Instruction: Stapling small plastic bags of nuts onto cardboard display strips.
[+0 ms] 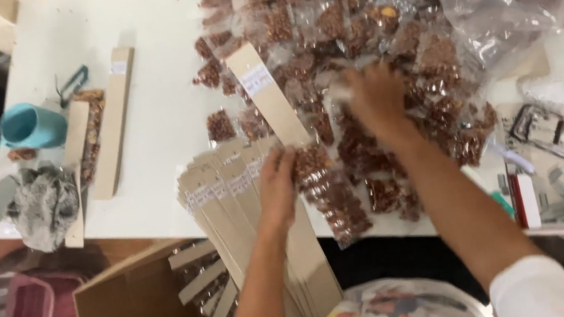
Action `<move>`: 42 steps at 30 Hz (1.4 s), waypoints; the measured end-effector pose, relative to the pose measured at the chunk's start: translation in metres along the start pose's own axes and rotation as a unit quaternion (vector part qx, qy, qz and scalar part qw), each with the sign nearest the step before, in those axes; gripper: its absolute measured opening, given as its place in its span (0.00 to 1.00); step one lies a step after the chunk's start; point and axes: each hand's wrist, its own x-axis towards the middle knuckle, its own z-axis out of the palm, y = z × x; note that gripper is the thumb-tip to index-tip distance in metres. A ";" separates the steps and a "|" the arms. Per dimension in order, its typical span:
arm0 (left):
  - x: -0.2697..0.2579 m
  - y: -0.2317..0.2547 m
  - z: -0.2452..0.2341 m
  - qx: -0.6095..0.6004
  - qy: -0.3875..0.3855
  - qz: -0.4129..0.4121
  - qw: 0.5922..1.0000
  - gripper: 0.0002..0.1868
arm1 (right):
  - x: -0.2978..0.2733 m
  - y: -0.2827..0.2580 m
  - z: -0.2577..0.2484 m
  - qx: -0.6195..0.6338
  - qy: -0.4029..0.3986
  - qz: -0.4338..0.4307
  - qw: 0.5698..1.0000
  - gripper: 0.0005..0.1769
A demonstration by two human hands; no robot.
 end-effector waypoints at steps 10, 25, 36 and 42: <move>0.008 0.007 0.001 -0.146 -0.005 -0.065 0.987 0.44 | -0.017 -0.027 -0.062 0.558 -0.089 -0.067 0.822 0.19; 0.055 -0.060 -0.019 -0.025 -0.013 0.098 0.995 0.19 | -0.022 -0.114 -0.104 0.632 -0.115 0.202 0.739 0.42; 0.044 -0.056 -0.030 -0.005 0.056 0.063 0.996 0.17 | -0.007 -0.109 -0.068 0.506 -0.080 -0.048 0.857 0.29; 0.021 -0.014 -0.025 -0.188 0.096 -0.099 0.973 0.36 | 0.038 -0.044 0.041 0.039 0.044 -0.123 0.991 0.21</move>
